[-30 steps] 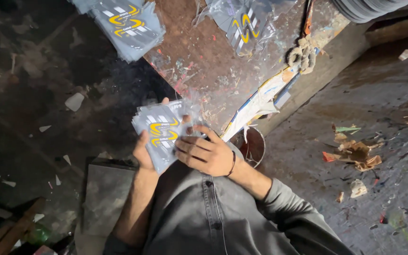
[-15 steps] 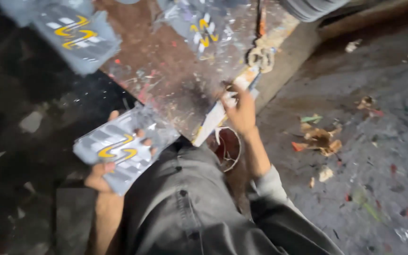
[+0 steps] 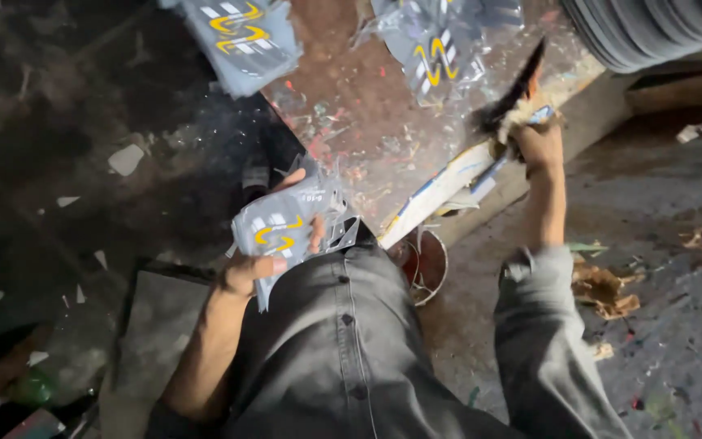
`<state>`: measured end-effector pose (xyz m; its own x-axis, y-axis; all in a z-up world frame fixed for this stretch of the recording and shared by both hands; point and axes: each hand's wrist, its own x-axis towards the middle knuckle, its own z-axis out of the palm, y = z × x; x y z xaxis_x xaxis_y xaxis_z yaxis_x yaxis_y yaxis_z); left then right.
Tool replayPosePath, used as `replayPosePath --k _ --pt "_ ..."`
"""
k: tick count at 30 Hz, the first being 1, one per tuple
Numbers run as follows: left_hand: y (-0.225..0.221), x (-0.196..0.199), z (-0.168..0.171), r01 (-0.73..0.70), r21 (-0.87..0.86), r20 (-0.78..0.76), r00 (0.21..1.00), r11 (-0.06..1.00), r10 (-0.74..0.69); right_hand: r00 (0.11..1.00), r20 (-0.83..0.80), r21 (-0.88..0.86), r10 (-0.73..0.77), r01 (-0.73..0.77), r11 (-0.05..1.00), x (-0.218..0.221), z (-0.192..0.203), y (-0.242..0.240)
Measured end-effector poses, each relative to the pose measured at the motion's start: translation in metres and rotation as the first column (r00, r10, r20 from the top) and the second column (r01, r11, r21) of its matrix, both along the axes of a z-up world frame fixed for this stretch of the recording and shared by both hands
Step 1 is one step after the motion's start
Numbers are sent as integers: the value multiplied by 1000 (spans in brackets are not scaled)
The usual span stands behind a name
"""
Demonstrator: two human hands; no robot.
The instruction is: Organizing and trimming plastic-wrapped printed shoe components and stickers on a production workbench.
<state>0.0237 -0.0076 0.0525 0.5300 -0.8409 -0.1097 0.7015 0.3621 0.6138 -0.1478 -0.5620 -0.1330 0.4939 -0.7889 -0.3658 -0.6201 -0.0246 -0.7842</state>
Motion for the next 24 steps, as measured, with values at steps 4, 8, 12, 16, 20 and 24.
replayPosePath --k 4,8,12,16,20,24 --pt "11 9 3 -80 -32 82 993 996 82 806 420 633 -418 70 771 -21 68 124" --pt "25 15 -1 -44 38 66 997 998 41 763 641 319 76 -356 878 -25 142 266" --pt "11 35 6 40 45 144 989 998 -46 445 838 75 315 -666 742 -90 63 297" --pt "-4 48 18 46 36 206 977 998 -52 675 734 653 -75 -672 350 -88 108 320" --pt "-12 55 31 47 4 290 956 999 -46 591 768 484 247 -788 379 -50 173 323" --pt "-14 60 48 115 20 323 939 993 -116 494 796 415 349 -866 278 -28 169 319"
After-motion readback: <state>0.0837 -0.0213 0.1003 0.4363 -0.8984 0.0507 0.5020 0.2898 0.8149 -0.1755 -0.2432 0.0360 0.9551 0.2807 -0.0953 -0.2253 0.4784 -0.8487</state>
